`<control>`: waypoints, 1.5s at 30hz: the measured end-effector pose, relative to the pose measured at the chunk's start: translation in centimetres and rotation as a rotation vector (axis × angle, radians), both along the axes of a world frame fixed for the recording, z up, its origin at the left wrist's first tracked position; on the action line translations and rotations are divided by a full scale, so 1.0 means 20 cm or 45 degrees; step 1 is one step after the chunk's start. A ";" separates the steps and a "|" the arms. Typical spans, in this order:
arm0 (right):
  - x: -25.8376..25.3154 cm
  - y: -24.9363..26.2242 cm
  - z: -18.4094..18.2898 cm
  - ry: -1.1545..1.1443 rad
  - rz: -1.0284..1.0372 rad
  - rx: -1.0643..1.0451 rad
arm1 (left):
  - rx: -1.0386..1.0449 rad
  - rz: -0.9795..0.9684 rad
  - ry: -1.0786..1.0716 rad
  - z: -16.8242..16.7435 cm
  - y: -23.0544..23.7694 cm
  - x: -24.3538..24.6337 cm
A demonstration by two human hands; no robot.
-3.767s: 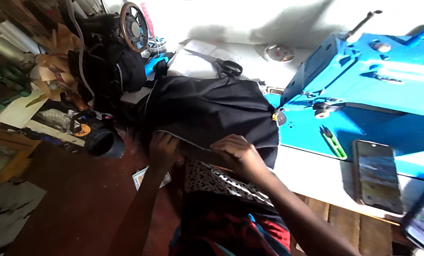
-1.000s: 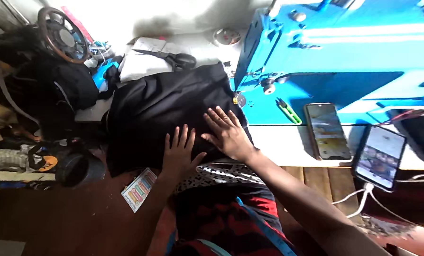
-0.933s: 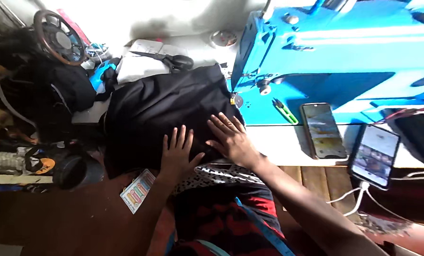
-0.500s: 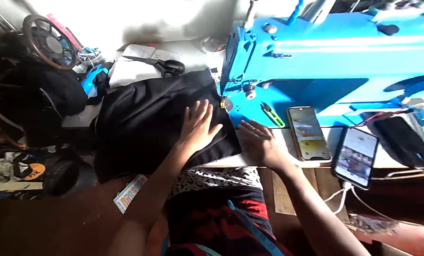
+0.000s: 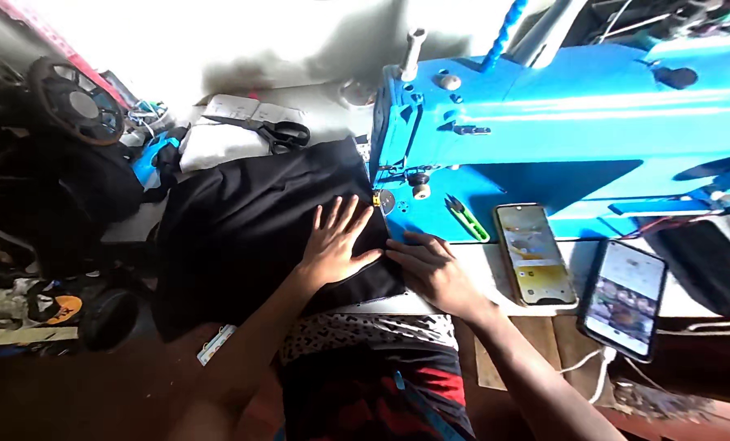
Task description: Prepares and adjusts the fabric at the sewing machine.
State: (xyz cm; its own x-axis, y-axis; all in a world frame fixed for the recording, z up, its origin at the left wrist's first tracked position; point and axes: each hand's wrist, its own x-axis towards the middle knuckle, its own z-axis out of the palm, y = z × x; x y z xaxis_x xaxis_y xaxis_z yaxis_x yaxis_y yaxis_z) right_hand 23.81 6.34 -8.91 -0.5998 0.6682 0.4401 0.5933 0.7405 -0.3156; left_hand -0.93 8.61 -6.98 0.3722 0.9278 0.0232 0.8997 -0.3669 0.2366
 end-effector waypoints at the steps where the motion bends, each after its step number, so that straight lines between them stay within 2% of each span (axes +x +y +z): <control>1: 0.00 0.00 0.00 -0.004 0.000 0.012 | -0.004 -0.010 -0.003 0.00 0.00 0.00; 17: -0.03 -0.01 0.03 -0.108 -0.070 0.036 | -0.031 -0.045 0.031 0.00 0.04 -0.04; 31: -0.12 0.11 0.05 -0.200 -0.217 -0.077 | -0.102 -0.085 0.055 0.04 0.29 -0.10; 37: -0.11 0.11 0.03 -0.065 -0.116 0.074 | -0.105 -0.096 0.092 0.05 0.38 -0.12; 45: -0.12 0.11 0.01 -0.080 -0.205 0.053 | -0.071 -0.143 0.077 0.03 0.50 -0.15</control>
